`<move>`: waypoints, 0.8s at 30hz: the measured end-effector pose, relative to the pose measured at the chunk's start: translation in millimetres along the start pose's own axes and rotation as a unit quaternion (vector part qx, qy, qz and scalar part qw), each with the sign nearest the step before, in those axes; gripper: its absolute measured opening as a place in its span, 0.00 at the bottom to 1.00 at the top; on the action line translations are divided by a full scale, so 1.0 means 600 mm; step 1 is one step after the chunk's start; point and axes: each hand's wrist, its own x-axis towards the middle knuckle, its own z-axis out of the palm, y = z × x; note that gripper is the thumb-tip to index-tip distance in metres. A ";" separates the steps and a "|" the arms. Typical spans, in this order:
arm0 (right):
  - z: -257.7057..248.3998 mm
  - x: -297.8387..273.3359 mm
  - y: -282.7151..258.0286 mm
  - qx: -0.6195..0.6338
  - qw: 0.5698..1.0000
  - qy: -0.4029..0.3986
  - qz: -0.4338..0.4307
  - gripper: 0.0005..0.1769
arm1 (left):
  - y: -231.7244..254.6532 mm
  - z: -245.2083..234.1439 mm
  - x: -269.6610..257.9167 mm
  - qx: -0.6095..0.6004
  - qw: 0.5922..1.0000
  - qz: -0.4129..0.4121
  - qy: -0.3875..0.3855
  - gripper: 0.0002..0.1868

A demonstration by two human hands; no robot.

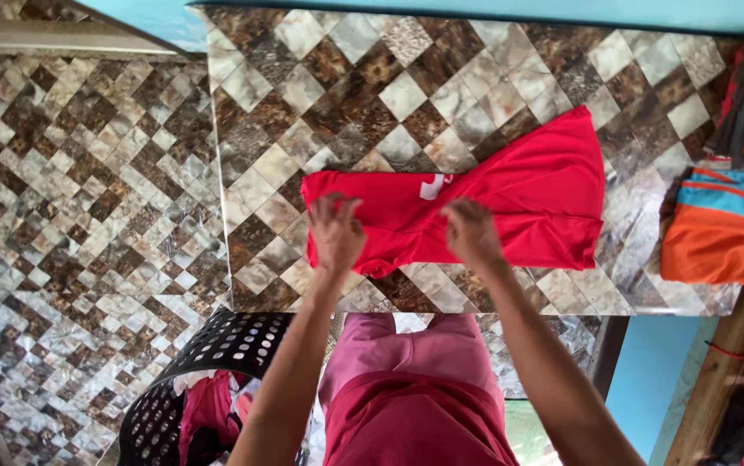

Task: The person folds several t-shirts one by one on a tiled table. They smooth each shirt, fold the sleeves and sides, then roll or fold the body into a compact rectangle and place it on a nearby wooden bench. The shirts include a blue one, a red one, and a grey one with red accents.

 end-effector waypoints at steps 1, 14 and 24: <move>-0.021 0.013 0.032 -0.050 0.998 0.038 0.001 0.15 | 0.047 0.014 0.000 -0.027 0.999 0.010 -0.022 0.22; -0.245 0.145 0.284 -0.267 0.959 -0.065 -0.069 0.08 | 0.335 0.179 0.060 0.042 0.998 0.011 -0.042 0.29; -0.284 0.020 0.344 -0.287 0.951 0.055 -0.106 0.10 | 0.318 0.188 0.032 0.003 0.994 0.103 -0.025 0.18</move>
